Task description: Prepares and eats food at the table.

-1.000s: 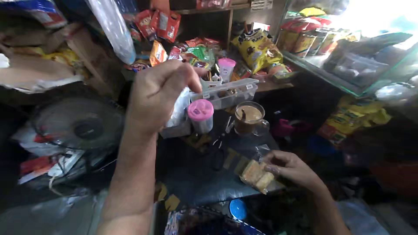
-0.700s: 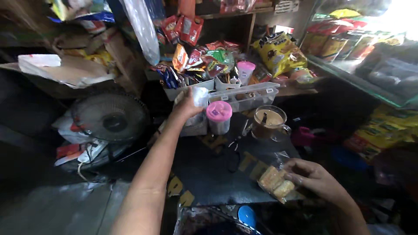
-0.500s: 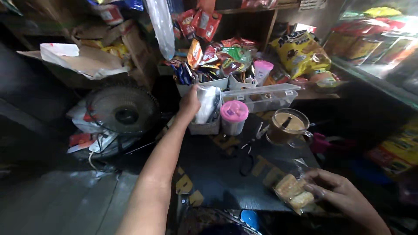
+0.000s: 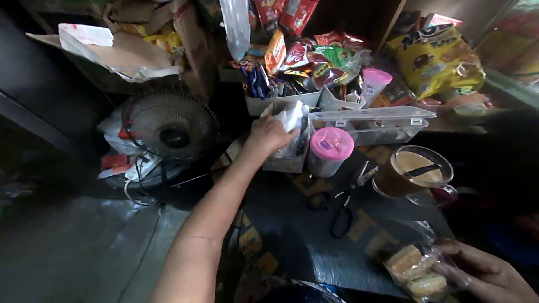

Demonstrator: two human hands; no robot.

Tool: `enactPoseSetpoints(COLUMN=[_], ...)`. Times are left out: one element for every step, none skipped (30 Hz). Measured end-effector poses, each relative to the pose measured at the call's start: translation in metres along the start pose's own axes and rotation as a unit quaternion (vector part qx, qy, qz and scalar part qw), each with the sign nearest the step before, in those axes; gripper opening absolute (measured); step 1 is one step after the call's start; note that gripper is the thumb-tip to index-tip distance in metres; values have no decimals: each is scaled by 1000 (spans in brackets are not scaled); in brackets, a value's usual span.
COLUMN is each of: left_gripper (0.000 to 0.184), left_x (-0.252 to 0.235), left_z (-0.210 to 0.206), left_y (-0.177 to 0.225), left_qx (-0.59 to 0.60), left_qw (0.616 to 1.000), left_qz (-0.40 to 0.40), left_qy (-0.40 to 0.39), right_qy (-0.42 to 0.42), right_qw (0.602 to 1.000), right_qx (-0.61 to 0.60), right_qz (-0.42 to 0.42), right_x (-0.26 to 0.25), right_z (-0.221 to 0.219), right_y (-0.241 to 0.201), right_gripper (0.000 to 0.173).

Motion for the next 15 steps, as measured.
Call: enactPoseSetpoints(left_gripper=[65, 69, 73, 79, 87, 95, 102, 106, 107, 106, 104, 102, 100, 98, 97], left_x=[-2, -4, -8, -13, -19, -23, -25, -27, -28, -30, -31, -31, -32, -33, -34], left_z=[-3, -5, -6, -9, -10, -10, -8, -7, -7, -7, -7, -7, -8, -9, -10], left_y=[9, 15, 19, 19, 18, 16, 16, 17, 18, 18, 19, 19, 19, 17, 14], left_qx=[-46, -86, -107, -115, -112, -107, -95, -81, -65, -56, -52, -52, -48, -39, -26], left_qw=[999, 995, 992, 991, 991, 992, 993, 995, 996, 997, 997, 997, 997, 997, 998], left_qz=[11, 20, 28, 35, 40, 45, 49, 51, 52, 53, 54, 56, 57, 53, 45], left_qy=[-23, -43, -55, -56, -54, -49, -47, -41, -36, -29, -22, -23, -27, -27, -25], right_qy=[-3, -5, -5, -3, 0, 5, 10, 13, 17, 20, 22, 25, 29, 35, 40], right_qw=[1000, 1000, 1000, 1000, 1000, 1000, 1000, 1000, 1000, 1000, 1000, 999, 999, 999, 999], right_qx=[1, 1, -1, -4, -8, -10, -11, -10, -9, -7, -4, -1, -1, -1, 0], right_qz=[3, 4, 1, -2, -2, 1, 5, 8, 11, 15, 20, 21, 23, 24, 25], right_x=[0, 0, 0, 1, 2, 1, 0, 0, 1, 0, 0, -1, -1, -1, 0], right_z=[1, 1, 2, 2, 1, 0, -1, -1, -2, -3, -3, -3, -4, -4, -5], right_y=[1, 2, 2, 2, 2, 2, 1, 2, 3, 3, 4, 4, 4, 4, 5], right_gripper=[18, 18, 18, 18, 18, 18, 18, 18, 18, 18, 17, 16, 15, 15, 14])
Point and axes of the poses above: each hand's wrist, its own x-axis away from the middle knuckle, its own z-axis out of the back of the hand, y = z × x, the point moved 2 cm from there along -x, towards the middle knuckle, and after that the axes turned 14 degrees about -y, right-handed, at the moved point
